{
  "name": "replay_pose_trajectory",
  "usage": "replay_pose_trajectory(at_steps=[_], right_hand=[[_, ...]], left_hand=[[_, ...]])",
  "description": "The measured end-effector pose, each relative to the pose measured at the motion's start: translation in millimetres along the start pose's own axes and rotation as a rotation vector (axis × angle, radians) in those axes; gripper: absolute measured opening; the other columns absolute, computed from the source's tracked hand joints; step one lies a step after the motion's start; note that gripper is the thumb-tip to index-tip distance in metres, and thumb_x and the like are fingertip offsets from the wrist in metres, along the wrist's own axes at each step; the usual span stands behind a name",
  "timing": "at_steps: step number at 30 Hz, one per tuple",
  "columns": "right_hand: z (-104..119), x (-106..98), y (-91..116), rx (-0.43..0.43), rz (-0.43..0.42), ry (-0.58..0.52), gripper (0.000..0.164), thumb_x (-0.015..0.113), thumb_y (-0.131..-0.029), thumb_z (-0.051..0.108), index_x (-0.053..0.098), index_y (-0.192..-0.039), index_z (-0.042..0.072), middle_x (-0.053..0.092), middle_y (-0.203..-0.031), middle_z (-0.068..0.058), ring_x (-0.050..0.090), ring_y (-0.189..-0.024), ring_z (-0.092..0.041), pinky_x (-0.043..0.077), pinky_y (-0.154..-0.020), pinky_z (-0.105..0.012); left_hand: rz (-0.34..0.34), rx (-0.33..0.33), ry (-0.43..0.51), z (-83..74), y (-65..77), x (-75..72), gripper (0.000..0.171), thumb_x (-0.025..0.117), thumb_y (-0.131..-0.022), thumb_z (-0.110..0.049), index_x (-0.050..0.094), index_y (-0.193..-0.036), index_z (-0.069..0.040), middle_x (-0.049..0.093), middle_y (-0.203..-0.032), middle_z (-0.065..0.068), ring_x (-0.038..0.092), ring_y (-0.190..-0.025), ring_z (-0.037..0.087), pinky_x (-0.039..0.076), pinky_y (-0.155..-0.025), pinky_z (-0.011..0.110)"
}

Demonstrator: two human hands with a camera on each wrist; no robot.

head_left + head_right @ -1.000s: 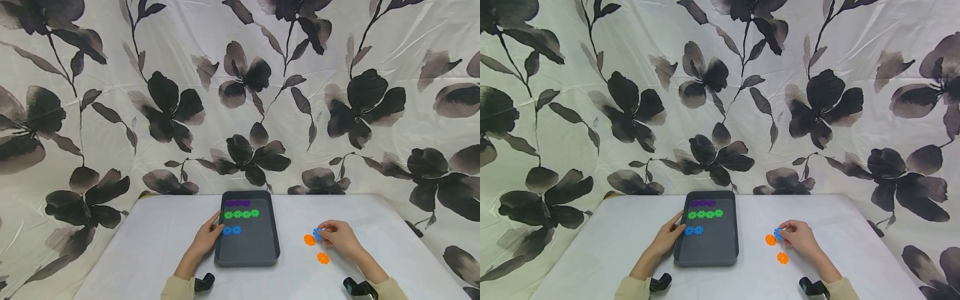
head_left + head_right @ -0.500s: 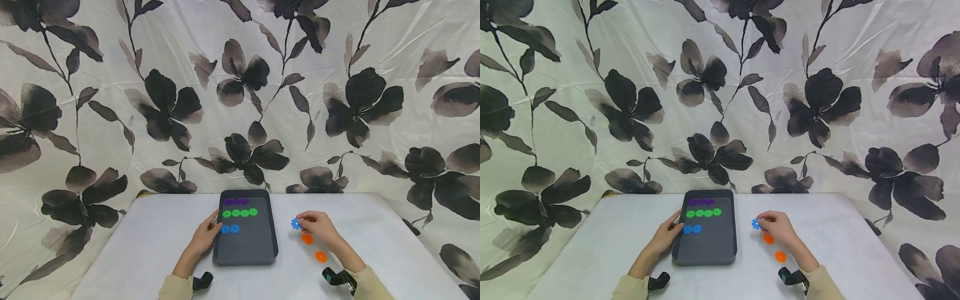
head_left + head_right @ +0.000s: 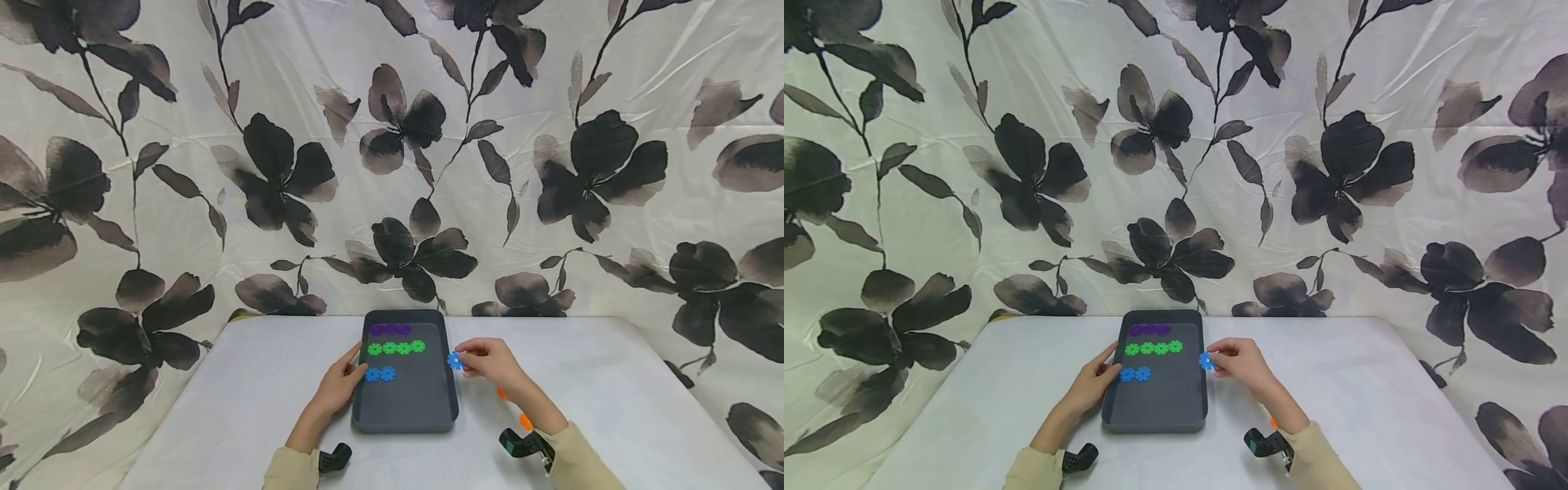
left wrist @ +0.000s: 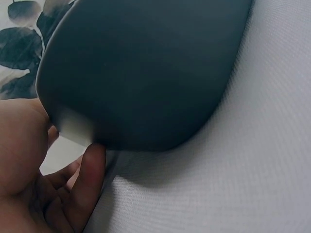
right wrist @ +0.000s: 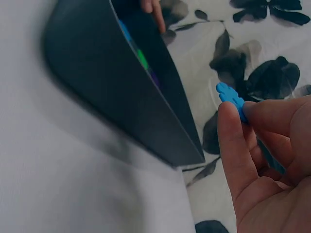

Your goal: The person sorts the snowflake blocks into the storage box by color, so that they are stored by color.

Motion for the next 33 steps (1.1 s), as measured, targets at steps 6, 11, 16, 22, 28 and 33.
replay_pose_trajectory(at_steps=[6, 11, 16, 22, 28, 33], right_hand=[[9.2, 18.7, -5.2, -0.027, 0.027, -0.011, 0.019, 0.067, -0.091, 0.005, 0.068, -0.107, -0.005, 0.066, -0.087, -0.012, 0.064, -0.068, -0.017, 0.055, -0.067, -0.032], [15.8, 36.5, -11.8, -0.05, 0.058, -0.013, 0.019, 0.065, -0.091, 0.002, 0.067, -0.108, -0.007, 0.065, -0.087, -0.013, 0.063, -0.067, -0.016, 0.055, -0.066, -0.031], [21.3, 52.3, -16.8, -0.056, 0.078, 0.004, 0.017, 0.063, -0.092, 0.0, 0.069, -0.106, -0.006, 0.064, -0.085, -0.011, 0.063, -0.066, -0.016, 0.055, -0.066, -0.032], [24.0, 68.8, -19.5, -0.047, 0.108, -0.015, 0.019, 0.063, -0.093, 0.001, 0.067, -0.109, -0.008, 0.064, -0.089, -0.012, 0.064, -0.069, -0.016, 0.056, -0.068, -0.035], [20.8, 79.2, -27.8, -0.037, 0.125, -0.016, 0.019, 0.063, -0.092, 0.001, 0.068, -0.108, -0.007, 0.064, -0.087, -0.013, 0.063, -0.066, -0.015, 0.056, -0.069, -0.037], [19.8, 87.1, -34.5, -0.041, 0.137, -0.006, 0.019, 0.063, -0.092, 0.001, 0.068, -0.108, -0.007, 0.064, -0.085, -0.012, 0.062, -0.066, -0.015, 0.056, -0.068, -0.037]], left_hand=[[0.009, 0.0, 0.018, 0.2, 1.2, -1.4, 0.055, 0.057, -0.099, -0.025, 0.039, -0.15, -0.024, 0.05, -0.083, 0.007, 0.045, -0.058, 0.017, 0.04, -0.053, 0.03], [0.003, 0.004, 0.006, 1.5, 1.8, -3.0, 0.054, 0.057, -0.099, -0.025, 0.039, -0.15, -0.023, 0.049, -0.082, 0.006, 0.045, -0.059, 0.017, 0.04, -0.053, 0.031], [0.004, -0.003, 0.016, 3.2, 1.3, -4.3, 0.055, 0.057, -0.099, -0.025, 0.038, -0.151, -0.024, 0.05, -0.084, 0.007, 0.044, -0.058, 0.016, 0.04, -0.052, 0.03], [0.008, -0.004, 0.012, 4.4, 3.2, -5.2, 0.054, 0.057, -0.1, -0.024, 0.038, -0.151, -0.024, 0.052, -0.085, 0.007, 0.045, -0.058, 0.016, 0.04, -0.052, 0.03], [0.006, 0.015, 0.004, 1.4, 0.5, -2.5, 0.054, 0.057, -0.099, -0.024, 0.039, -0.15, -0.023, 0.052, -0.085, 0.007, 0.047, -0.062, 0.017, 0.041, -0.055, 0.032], [0.008, 0.005, -0.004, 1.5, -1.2, -0.9, 0.054, 0.057, -0.099, -0.025, 0.039, -0.15, -0.024, 0.053, -0.087, 0.008, 0.048, -0.064, 0.018, 0.042, -0.057, 0.032]])
Point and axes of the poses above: each hand's wrist, its own y-axis away from the middle knuckle, its own x-axis out of the palm, z = x × y, the point moved 10 cm from there along -y, towards the middle knuckle
